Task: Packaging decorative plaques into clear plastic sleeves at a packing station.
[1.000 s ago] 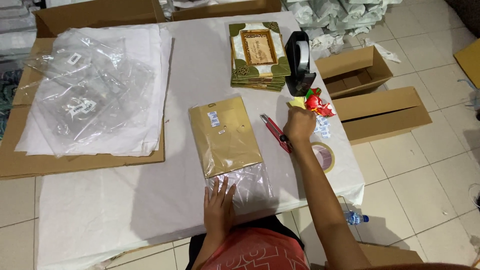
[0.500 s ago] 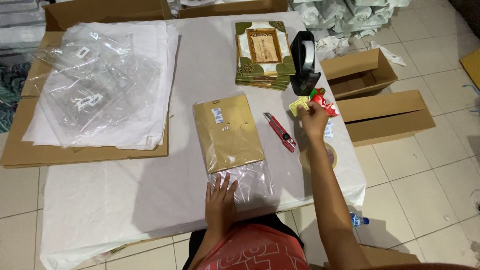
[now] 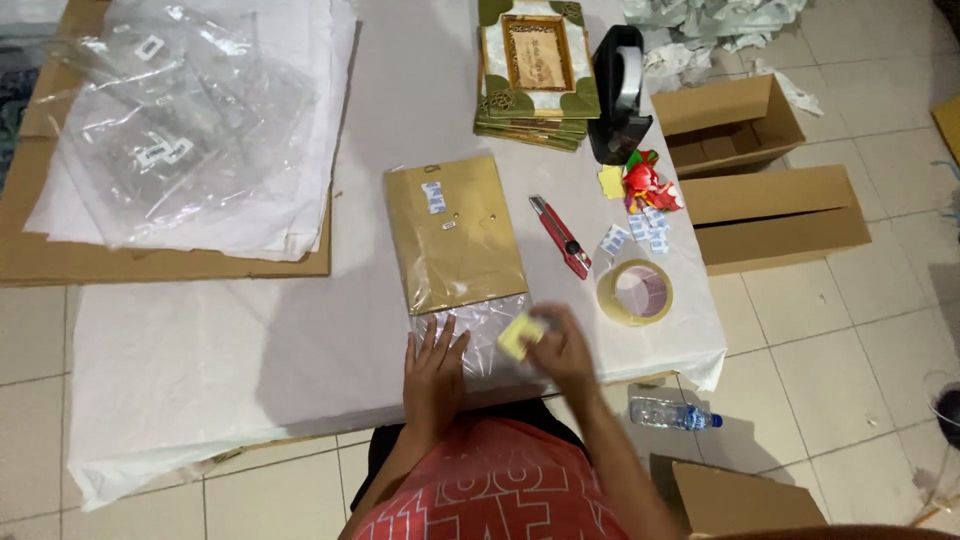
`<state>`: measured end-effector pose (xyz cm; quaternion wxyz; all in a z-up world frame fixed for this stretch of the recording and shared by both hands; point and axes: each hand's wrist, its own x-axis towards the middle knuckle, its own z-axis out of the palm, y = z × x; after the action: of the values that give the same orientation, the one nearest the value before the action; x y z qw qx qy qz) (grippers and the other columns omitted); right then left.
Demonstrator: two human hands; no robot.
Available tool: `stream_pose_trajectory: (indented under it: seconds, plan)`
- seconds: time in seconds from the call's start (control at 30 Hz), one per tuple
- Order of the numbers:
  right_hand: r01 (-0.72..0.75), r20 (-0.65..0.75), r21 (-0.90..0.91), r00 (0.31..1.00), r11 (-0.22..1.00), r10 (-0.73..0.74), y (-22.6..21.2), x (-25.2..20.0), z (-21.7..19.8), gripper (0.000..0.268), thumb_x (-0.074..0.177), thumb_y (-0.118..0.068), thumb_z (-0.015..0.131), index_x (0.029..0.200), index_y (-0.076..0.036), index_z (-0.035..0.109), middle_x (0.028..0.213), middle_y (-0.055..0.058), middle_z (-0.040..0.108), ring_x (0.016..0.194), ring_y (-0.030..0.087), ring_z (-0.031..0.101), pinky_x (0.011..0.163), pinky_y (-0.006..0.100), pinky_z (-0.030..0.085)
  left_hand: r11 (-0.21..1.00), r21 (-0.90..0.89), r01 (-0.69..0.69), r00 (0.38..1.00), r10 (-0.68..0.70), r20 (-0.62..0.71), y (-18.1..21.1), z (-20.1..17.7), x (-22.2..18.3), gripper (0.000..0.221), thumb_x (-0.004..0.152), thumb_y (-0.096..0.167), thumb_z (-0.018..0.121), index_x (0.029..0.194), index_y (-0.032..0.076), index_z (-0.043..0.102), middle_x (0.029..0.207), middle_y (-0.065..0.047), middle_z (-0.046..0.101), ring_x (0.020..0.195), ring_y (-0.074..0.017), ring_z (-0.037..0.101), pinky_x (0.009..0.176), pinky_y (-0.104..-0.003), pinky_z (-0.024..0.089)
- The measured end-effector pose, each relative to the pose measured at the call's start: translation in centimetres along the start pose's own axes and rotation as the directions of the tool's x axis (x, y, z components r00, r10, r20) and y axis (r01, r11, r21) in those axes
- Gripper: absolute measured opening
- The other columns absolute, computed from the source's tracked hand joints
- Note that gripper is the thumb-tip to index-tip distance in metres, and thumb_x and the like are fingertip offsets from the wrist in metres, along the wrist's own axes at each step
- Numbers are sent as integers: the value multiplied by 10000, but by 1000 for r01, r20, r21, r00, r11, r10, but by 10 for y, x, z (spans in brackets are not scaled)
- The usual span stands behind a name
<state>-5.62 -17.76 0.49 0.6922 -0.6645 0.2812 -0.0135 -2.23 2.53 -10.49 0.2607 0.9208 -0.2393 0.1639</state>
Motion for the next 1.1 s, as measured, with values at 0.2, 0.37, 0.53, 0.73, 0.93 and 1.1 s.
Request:
stream_pose_trajectory:
  seconds: [0.2, 0.37, 0.53, 0.73, 0.93, 1.1]
  plan:
    - [16, 164, -185, 986, 983, 15, 45, -50, 7, 61, 820, -155, 808, 853, -115, 775, 911, 8, 798, 856, 131, 712, 789, 279, 559, 992, -116, -51, 999, 52, 1, 6, -19, 12, 360, 936, 10, 606, 1272, 126, 661, 1491, -107, 555, 1445, -368, 442, 1184, -586, 299]
    - [44, 337, -222, 941, 974, 34, 68, -45, 10, 296, 913, -214, 691, 1169, -123, 809, 1110, 3, 762, 1024, 128, 683, 932, 274, 504, 963, -268, 15, 997, -36, -74, 15, -22, 15, 308, 978, 40, 615, 1260, 147, 677, 1467, -101, 583, 1445, -359, 460, 1209, -575, 265]
    - [-309, 185, -17, 934, 951, 307, 36, -48, 28, 345, 920, -115, 618, 1220, -57, 777, 1148, 95, 788, 992, 171, 706, 905, 273, 537, 943, -319, 101, 994, -105, 2, 21, -27, 20, 302, 1001, 66, 566, 1277, 134, 669, 1477, -128, 568, 1459, -365, 428, 1220, -565, 222]
    - [-162, 159, -31, 973, 986, 165, 50, -49, 27, 312, 939, -142, 605, 1174, -71, 799, 1073, 80, 797, 967, 172, 713, 886, 282, 570, 937, -332, 107, 994, -111, 10, 22, -26, 20, 306, 1017, 83, 532, 1287, 116, 671, 1483, -128, 561, 1469, -364, 410, 1219, -578, 216]
    - [71, 108, -167, 993, 983, -53, 62, -49, 22, 282, 958, -172, 602, 1140, -139, 814, 1136, 75, 811, 1089, 202, 722, 976, 355, 526, 906, -375, 195, 980, -192, 47, 29, -34, 23, 291, 1016, 132, 579, 1283, 124, 694, 1464, -129, 581, 1458, -352, 415, 1217, -568, 199]
    - [71, 140, -144, 989, 987, -51, 104, -30, 27, 437, 948, -100, 631, 1366, -192, 720, 1084, 156, 784, 1090, 197, 676, 1046, 398, 517, 871, -408, 272, 962, -256, 95, 35, -41, 29, 295, 1014, 170, 592, 1282, 136, 711, 1460, -130, 589, 1450, -365, 405, 1204, -575, 198]
